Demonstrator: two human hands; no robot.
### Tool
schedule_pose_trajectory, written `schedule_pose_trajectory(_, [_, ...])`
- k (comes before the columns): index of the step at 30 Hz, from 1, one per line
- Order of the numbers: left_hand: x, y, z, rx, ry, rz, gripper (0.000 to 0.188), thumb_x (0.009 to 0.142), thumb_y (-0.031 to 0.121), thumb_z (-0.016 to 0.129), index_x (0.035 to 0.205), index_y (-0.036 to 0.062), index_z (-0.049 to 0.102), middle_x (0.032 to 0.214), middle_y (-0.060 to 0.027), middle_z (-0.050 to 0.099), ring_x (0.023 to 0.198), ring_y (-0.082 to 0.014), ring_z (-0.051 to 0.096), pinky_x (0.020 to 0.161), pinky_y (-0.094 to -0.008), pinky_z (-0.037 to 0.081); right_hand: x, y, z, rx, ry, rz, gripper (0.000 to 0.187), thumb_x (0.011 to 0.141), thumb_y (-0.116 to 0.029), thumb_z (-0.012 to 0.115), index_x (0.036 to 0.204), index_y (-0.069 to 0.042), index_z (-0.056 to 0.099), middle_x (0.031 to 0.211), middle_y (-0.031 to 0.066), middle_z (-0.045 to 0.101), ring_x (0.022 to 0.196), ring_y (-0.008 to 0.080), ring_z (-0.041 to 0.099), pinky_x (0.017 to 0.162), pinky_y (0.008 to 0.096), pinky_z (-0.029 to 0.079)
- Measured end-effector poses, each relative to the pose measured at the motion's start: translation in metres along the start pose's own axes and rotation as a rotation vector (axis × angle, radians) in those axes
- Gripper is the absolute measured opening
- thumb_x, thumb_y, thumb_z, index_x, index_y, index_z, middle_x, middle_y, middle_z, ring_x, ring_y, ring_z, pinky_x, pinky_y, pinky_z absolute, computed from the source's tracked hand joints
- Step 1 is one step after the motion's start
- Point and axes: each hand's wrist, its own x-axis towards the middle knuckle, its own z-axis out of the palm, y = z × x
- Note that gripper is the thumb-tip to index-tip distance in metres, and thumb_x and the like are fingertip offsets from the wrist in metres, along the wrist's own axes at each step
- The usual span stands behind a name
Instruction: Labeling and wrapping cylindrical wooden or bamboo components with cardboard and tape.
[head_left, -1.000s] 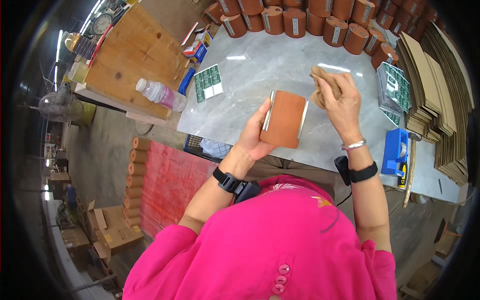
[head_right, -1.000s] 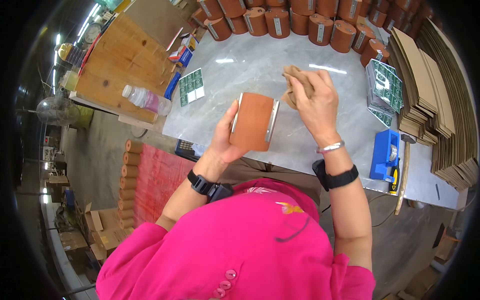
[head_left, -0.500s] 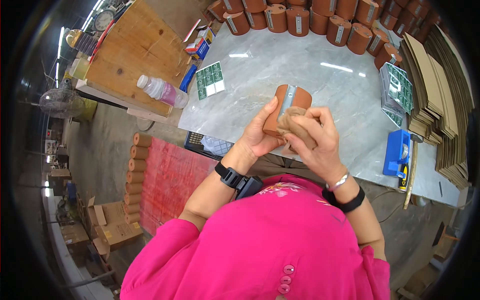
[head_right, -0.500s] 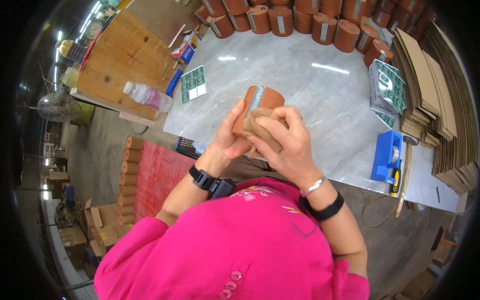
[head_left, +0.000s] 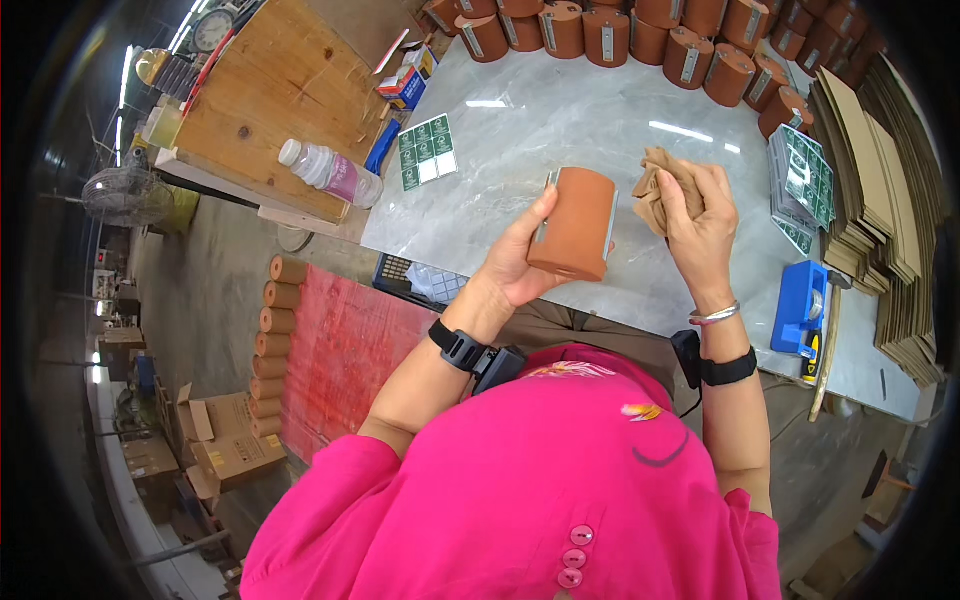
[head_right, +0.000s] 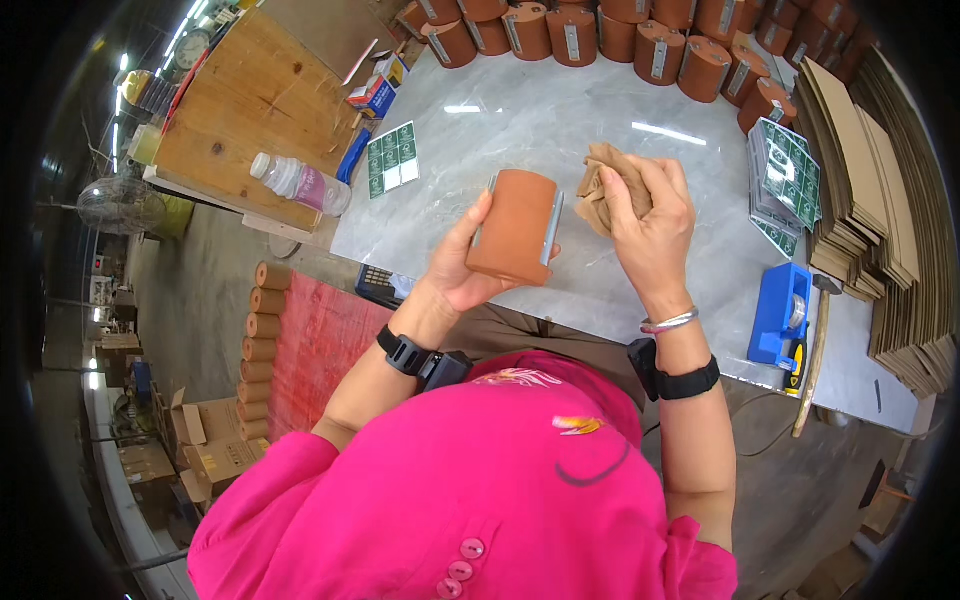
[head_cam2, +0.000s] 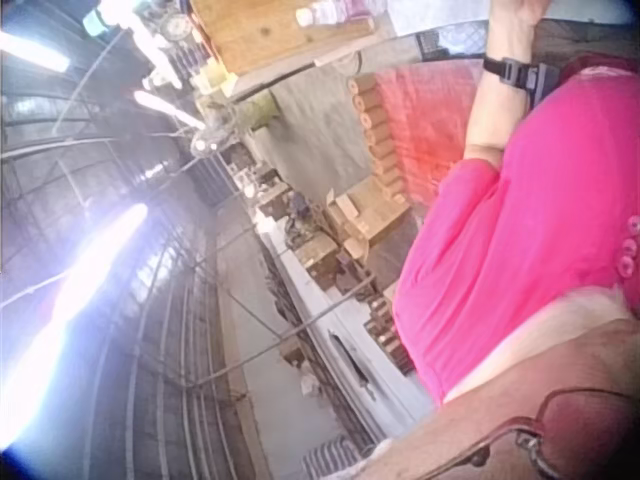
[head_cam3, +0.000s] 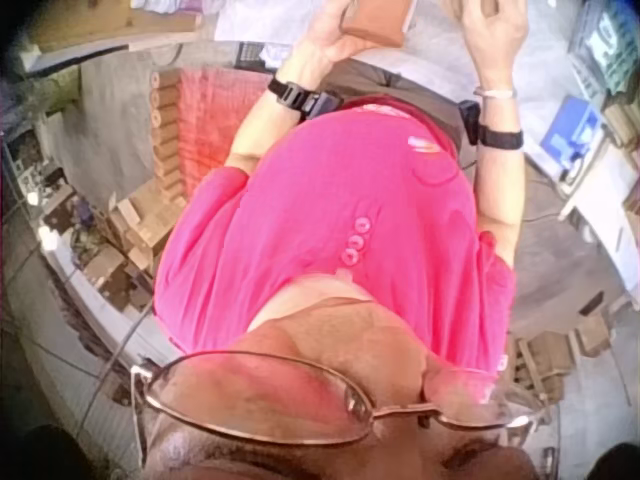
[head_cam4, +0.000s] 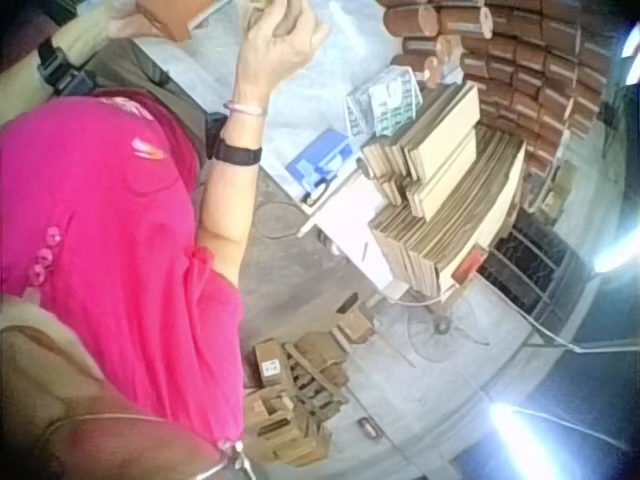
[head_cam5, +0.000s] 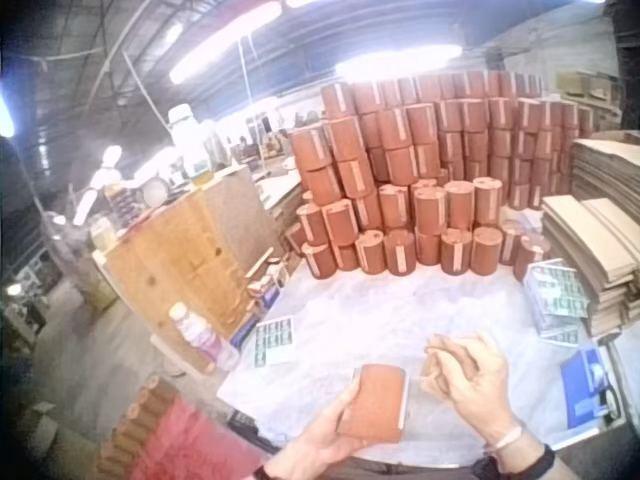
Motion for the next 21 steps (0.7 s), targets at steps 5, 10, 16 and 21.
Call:
schedule_pose_trajectory(5, [0.009,-0.002,-0.002,-0.193,-0.094,-0.054,0.073,0.099,0.064,0.037,0.146,0.008,0.042,0.137,-0.0187,0.054,0.118,-0.0387,0.058,0.093,-0.0499,0.052,-0.001,-0.006,-0.006,0.024,0.028,0.002,0.019,0.088,-0.011,0.072,0.104,0.0,0.071,0.092,0.0107,0.061,0.082,0.0216,0.062,0.074,0.0311,0.049])
schedule_pose_trajectory(10, [0.012,-0.01,-0.01,-0.295,-0.163,-0.02,0.069,0.099,0.062,0.035,0.144,0.0116,0.046,0.137,-0.0179,0.055,0.11,-0.0323,0.061,0.09,-0.0479,0.051,0.001,-0.02,-0.001,0.07,0.039,-0.078,0.022,0.088,-0.009,0.072,0.108,-0.001,0.07,0.094,0.0111,0.061,0.084,0.023,0.062,0.075,0.0319,0.05])
schedule_pose_trajectory(16, [0.009,-0.004,0.009,-0.33,-0.126,-0.059,0.061,0.099,0.058,0.038,0.143,0.0172,0.047,0.136,-0.011,0.056,0.122,-0.0285,0.056,0.099,-0.05,0.049,-0.035,-0.057,0.007,0.055,-0.234,-0.261,0.03,0.08,-0.005,0.073,0.109,-0.004,0.068,0.101,0.0123,0.059,0.09,0.0303,0.061,0.077,0.0363,0.05])
schedule_pose_trajectory(21, [0.021,-0.007,-0.011,-0.422,-0.241,-0.024,0.081,0.095,0.069,0.038,0.14,0.0013,0.047,0.13,-0.0232,0.057,0.103,-0.0339,0.064,0.093,-0.0426,0.054,-0.053,-0.057,-0.025,0.098,-0.563,-0.301,0.033,0.074,-0.001,0.073,0.107,-0.007,0.068,0.102,0.0134,0.058,0.094,0.0338,0.059,0.081,0.04,0.05])
